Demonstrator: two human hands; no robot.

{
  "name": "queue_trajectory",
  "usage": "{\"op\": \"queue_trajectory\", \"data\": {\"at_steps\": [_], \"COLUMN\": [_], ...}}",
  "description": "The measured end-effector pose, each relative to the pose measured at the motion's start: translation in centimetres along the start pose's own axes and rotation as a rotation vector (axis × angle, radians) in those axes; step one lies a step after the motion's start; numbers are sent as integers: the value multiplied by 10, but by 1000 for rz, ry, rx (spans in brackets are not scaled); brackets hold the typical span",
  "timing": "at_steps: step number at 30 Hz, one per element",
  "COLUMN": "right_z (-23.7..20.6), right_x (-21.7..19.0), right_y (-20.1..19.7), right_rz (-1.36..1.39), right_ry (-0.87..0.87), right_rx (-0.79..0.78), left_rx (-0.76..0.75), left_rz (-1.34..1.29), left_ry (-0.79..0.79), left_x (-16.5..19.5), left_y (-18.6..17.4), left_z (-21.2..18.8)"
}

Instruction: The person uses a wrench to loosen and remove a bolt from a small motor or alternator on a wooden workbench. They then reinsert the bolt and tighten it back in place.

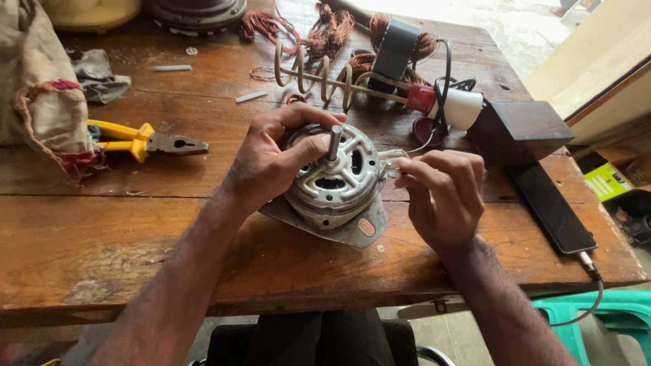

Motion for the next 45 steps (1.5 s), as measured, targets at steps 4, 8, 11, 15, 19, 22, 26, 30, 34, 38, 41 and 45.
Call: {"op": "queue_trajectory", "data": {"at_steps": [4,8,11,15,19,22,26,30,34,38,41,45], "right_z": [2,4,5,10,17,19,18,16,13,14,16,16], "right_x": [-1,13,13,10,9,6,3,1,3,3,3,6], "right_y": [6,18,19,16,16,16,12,13,17,21,22,21], "right_rz": [4,180,94,57,83,62,-5,-126,-171,-166,-190,-160], "right_ry": [0,108,60,-10,-26,-50,-80,-81,-33,19,29,57], "right_rx": [-68,-115,-116,-98,-94,-94,-63,-34,-26,-40,-55,-74], "left_rx": [10,40,49,55,60,50,58,74,102,185,206,185], "left_rz": [24,4,-7,-23,2,36,63,51,27,105,144,112], "left_ry": [37,10,-3,-17,-25,12,60,38,16,55,61,14], "left_x": [2,-1,-2,-4,-4,-1,4,6,9,15,17,14], "left_y": [-5,-11,-14,-16,-18,-17,-15,-11,-6,-1,-1,-2], "left_z": [0,0,0,3,4,3,1,0,-1,-4,-4,-3]}}
Point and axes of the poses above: each hand's wrist, its own z-axis towards the middle knuckle, its own y-axis out of the palm, x = y × z, the point moved 5 cm from there along z, towards the middle knuckle, and after that the axes turned 10 degrees about -x, right-handed, at the moved point
